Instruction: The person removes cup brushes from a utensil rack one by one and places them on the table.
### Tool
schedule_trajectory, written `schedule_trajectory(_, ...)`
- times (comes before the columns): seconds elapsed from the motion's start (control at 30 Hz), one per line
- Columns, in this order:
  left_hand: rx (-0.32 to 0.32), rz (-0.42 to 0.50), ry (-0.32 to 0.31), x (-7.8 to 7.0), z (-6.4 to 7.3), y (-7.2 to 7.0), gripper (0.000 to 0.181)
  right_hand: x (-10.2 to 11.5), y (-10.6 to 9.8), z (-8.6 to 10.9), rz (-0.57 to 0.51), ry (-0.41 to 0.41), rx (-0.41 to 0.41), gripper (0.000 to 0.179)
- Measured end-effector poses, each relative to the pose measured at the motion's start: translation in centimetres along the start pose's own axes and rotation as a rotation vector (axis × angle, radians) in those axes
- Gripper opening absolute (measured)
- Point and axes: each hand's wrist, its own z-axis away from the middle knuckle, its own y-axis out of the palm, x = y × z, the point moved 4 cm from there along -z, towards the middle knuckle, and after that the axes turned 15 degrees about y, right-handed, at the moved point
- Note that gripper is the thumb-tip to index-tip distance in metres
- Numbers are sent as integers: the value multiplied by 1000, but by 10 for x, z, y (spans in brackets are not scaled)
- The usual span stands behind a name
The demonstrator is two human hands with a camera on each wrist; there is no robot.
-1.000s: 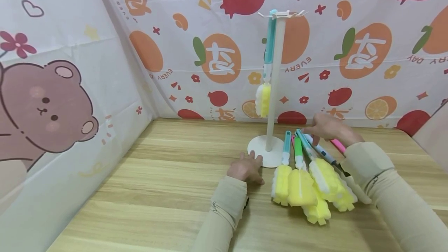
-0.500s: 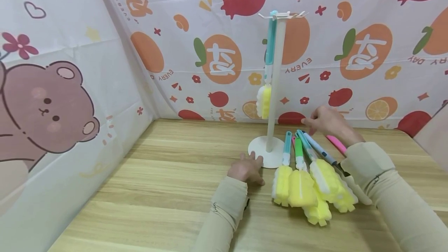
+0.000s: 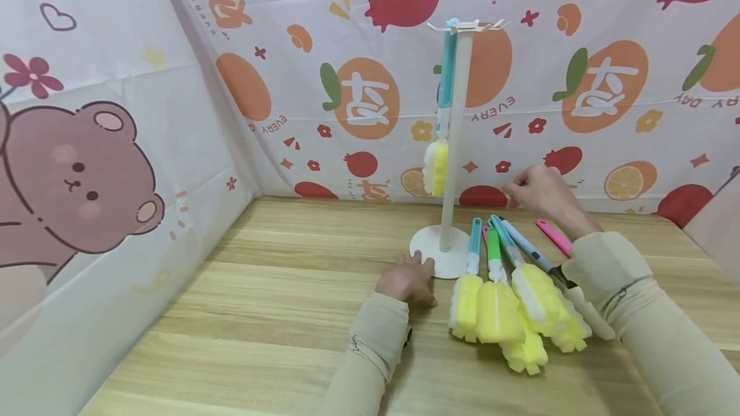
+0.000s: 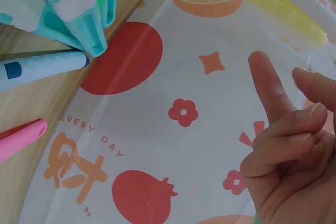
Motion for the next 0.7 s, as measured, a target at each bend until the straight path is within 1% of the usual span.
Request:
schedule_trajectory(0.2, -6, 9, 2, 1, 0, 0, 68, 12, -8, 0, -34, -42, -68, 33)
schedule_trajectory(0.33, -6, 11, 3, 1, 0, 0, 67, 20, -14, -1, -44, -51, -106, 32)
schedule_trajectory(0.53, -1, 7, 3, 1, -1, 1, 67, 27, -14, -1, -60, -30, -110, 28)
schedule_trajectory(0.7, -4, -4, 3, 2, -1, 1, 66, 30, -13, 0, -75, -55, -117, 27)
